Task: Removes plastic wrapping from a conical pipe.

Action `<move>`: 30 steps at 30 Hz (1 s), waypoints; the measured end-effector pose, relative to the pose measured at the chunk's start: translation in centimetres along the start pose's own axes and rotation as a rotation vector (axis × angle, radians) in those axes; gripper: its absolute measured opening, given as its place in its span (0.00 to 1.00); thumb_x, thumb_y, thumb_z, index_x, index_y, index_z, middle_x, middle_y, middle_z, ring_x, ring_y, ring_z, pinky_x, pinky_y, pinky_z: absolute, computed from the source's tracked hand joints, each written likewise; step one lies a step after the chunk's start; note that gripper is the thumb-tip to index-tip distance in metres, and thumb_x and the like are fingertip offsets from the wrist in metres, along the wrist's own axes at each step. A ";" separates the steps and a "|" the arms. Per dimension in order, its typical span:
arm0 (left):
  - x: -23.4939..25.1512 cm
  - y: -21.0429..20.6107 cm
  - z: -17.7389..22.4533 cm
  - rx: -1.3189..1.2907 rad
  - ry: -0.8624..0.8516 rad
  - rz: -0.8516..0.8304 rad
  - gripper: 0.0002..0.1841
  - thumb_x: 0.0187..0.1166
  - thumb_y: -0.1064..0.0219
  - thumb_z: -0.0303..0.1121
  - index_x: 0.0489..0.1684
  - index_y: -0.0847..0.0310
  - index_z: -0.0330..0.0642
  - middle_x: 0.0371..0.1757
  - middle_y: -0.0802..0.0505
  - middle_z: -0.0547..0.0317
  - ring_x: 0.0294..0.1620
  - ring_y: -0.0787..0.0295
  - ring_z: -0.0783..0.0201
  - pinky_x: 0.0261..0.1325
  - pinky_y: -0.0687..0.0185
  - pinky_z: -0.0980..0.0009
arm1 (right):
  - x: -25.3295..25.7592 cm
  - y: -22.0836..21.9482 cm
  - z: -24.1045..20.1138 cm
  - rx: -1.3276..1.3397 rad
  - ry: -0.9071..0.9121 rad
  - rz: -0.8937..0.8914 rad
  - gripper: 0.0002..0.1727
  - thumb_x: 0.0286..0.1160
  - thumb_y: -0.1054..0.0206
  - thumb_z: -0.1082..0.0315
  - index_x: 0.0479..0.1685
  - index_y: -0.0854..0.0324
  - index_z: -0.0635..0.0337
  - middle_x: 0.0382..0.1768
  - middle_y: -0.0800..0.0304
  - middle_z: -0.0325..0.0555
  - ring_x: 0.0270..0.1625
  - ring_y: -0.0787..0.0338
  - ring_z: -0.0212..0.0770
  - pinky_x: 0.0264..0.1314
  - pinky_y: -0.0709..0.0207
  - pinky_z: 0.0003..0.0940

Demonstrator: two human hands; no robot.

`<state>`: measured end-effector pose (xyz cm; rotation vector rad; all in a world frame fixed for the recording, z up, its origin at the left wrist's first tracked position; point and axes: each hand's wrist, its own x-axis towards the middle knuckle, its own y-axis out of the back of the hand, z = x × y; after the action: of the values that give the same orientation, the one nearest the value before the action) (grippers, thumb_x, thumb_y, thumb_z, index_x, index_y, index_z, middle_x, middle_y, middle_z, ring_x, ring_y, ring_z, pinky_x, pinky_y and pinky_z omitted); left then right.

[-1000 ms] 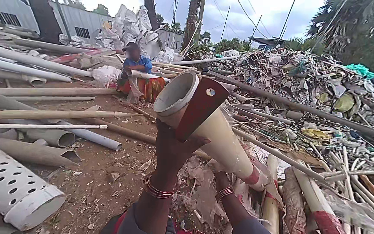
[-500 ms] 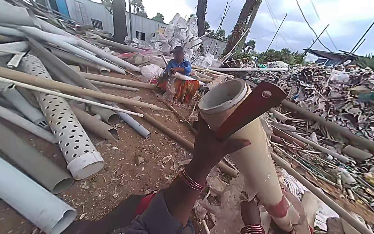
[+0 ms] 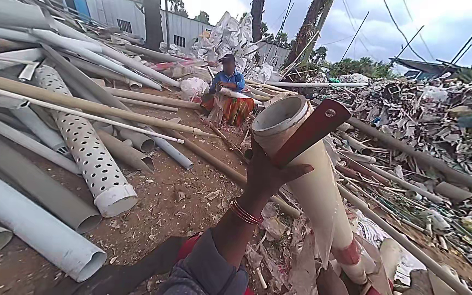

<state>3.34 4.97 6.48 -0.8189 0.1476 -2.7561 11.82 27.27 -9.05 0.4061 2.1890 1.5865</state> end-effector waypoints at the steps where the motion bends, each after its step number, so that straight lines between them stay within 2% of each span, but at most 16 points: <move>1: 0.1 0.1 -0.1 0.007 0.004 0.000 0.67 0.38 0.08 0.50 0.84 0.47 0.29 0.56 0.13 0.43 0.55 0.12 0.62 0.60 0.15 0.63 | -0.2 0.0 0.1 -0.005 0.007 0.000 0.27 0.95 0.58 0.66 0.83 0.34 0.74 0.65 0.15 0.75 0.71 0.15 0.72 0.73 0.28 0.65; 6: 1.4 0.8 -0.7 0.060 0.086 0.001 0.66 0.45 0.07 0.43 0.88 0.53 0.33 0.59 0.13 0.40 0.59 0.13 0.55 0.63 0.17 0.55 | -1.2 -0.2 0.3 -0.006 0.044 0.022 0.27 0.95 0.57 0.65 0.81 0.32 0.76 0.63 0.14 0.76 0.69 0.14 0.71 0.73 0.28 0.65; 9: 2.0 0.9 -1.3 0.068 0.084 0.049 0.67 0.48 0.08 0.45 0.90 0.57 0.38 0.56 0.12 0.43 0.53 0.11 0.57 0.56 0.14 0.56 | -1.3 -0.2 -0.4 0.000 0.029 0.000 0.27 0.95 0.58 0.65 0.81 0.32 0.75 0.63 0.14 0.76 0.69 0.14 0.72 0.73 0.28 0.64; 10: 1.9 0.9 -1.6 0.074 0.071 0.056 0.67 0.49 0.09 0.47 0.90 0.58 0.40 0.57 0.11 0.44 0.54 0.11 0.58 0.56 0.14 0.56 | -1.3 -0.2 -0.5 0.011 0.006 -0.015 0.26 0.96 0.58 0.65 0.82 0.33 0.74 0.64 0.14 0.76 0.70 0.14 0.72 0.74 0.28 0.64; 11: 1.7 0.8 -1.9 0.084 0.058 0.061 0.66 0.51 0.10 0.49 0.91 0.59 0.40 0.58 0.12 0.45 0.52 0.11 0.60 0.54 0.13 0.57 | -1.1 -0.2 -0.5 0.025 -0.023 -0.029 0.26 0.97 0.57 0.64 0.84 0.34 0.71 0.65 0.14 0.75 0.71 0.15 0.71 0.75 0.28 0.63; 13: 1.6 0.5 -2.1 0.109 0.049 0.080 0.65 0.54 0.12 0.52 0.91 0.59 0.41 0.53 0.12 0.47 0.39 0.12 0.64 0.40 0.14 0.62 | -0.4 -0.1 -0.3 0.064 -0.051 -0.036 0.26 0.97 0.56 0.63 0.85 0.32 0.67 0.68 0.15 0.71 0.73 0.16 0.68 0.76 0.29 0.62; 14: 1.5 0.5 -2.2 0.117 0.046 0.075 0.64 0.56 0.14 0.54 0.91 0.59 0.41 0.54 0.13 0.49 0.37 0.13 0.68 0.37 0.14 0.67 | -0.1 -0.1 -0.1 0.084 -0.045 -0.032 0.25 0.96 0.55 0.63 0.83 0.30 0.66 0.67 0.14 0.70 0.73 0.16 0.67 0.75 0.29 0.62; 17: 1.6 0.7 -2.6 0.099 0.023 0.059 0.63 0.58 0.17 0.58 0.90 0.60 0.42 0.61 0.16 0.56 0.43 0.13 0.77 0.41 0.14 0.75 | -0.2 0.1 0.9 0.125 0.029 -0.041 0.23 0.89 0.42 0.66 0.78 0.26 0.66 0.65 0.14 0.71 0.69 0.15 0.71 0.69 0.28 0.69; 19: 1.9 0.7 -2.9 0.063 0.018 0.058 0.62 0.59 0.17 0.57 0.90 0.60 0.42 0.61 0.18 0.60 0.44 0.14 0.79 0.41 0.15 0.77 | -0.2 0.3 1.7 0.165 0.086 -0.051 0.29 0.79 0.32 0.69 0.81 0.29 0.66 0.63 0.14 0.73 0.65 0.14 0.75 0.65 0.27 0.73; 20: 2.1 0.7 -3.0 0.033 0.009 0.057 0.62 0.59 0.16 0.55 0.89 0.60 0.42 0.61 0.18 0.62 0.44 0.14 0.81 0.41 0.14 0.79 | -0.1 0.2 2.4 0.205 0.129 -0.028 0.32 0.74 0.29 0.71 0.81 0.29 0.66 0.59 0.12 0.72 0.61 0.12 0.73 0.62 0.25 0.72; 22: 2.5 0.6 -3.1 -0.029 -0.028 0.068 0.63 0.55 0.14 0.50 0.88 0.62 0.38 0.60 0.19 0.63 0.47 0.13 0.82 0.42 0.13 0.81 | 0.4 -0.3 4.0 0.335 0.277 0.129 0.33 0.70 0.27 0.69 0.78 0.27 0.67 0.48 0.10 0.62 0.49 0.11 0.63 0.54 0.22 0.64; 24: 2.6 0.5 -3.0 -0.034 -0.034 0.075 0.65 0.53 0.13 0.49 0.88 0.64 0.35 0.61 0.20 0.61 0.47 0.13 0.83 0.42 0.13 0.82 | 0.8 0.0 4.2 0.468 0.407 0.366 0.33 0.71 0.27 0.59 0.71 0.23 0.74 0.45 0.09 0.62 0.47 0.10 0.58 0.51 0.19 0.58; 26: 2.3 0.4 -2.8 -0.019 -0.037 0.079 0.66 0.53 0.13 0.50 0.88 0.65 0.35 0.60 0.20 0.61 0.45 0.13 0.83 0.41 0.13 0.83 | 1.3 1.0 3.2 0.527 0.497 0.544 0.32 0.78 0.38 0.50 0.65 0.20 0.73 0.44 0.09 0.56 0.45 0.11 0.46 0.49 0.17 0.43; 27: 2.1 0.4 -2.8 -0.023 -0.047 0.076 0.65 0.53 0.13 0.50 0.87 0.63 0.36 0.60 0.19 0.61 0.46 0.13 0.83 0.42 0.13 0.82 | 1.4 1.7 2.3 0.546 0.529 0.589 0.31 0.83 0.42 0.49 0.64 0.20 0.73 0.44 0.09 0.55 0.46 0.10 0.44 0.50 0.17 0.39; 28: 1.9 0.5 -2.7 -0.026 -0.058 0.066 0.64 0.55 0.14 0.51 0.87 0.62 0.38 0.61 0.19 0.62 0.48 0.12 0.82 0.45 0.12 0.81 | 1.6 2.6 1.4 0.553 0.547 0.605 0.30 0.85 0.45 0.50 0.64 0.19 0.73 0.45 0.09 0.55 0.46 0.11 0.44 0.50 0.17 0.39; 30: 1.3 0.7 -2.6 -0.028 -0.070 0.030 0.62 0.59 0.16 0.55 0.89 0.62 0.41 0.66 0.18 0.63 0.56 0.13 0.80 0.56 0.12 0.77 | 1.9 4.4 -0.6 0.505 0.539 0.583 0.27 0.83 0.38 0.53 0.62 0.18 0.71 0.48 0.10 0.59 0.47 0.10 0.49 0.50 0.17 0.43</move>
<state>0.99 4.04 4.85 -0.9122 0.1831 -2.6992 9.85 29.04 -5.01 0.9236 3.1148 1.5063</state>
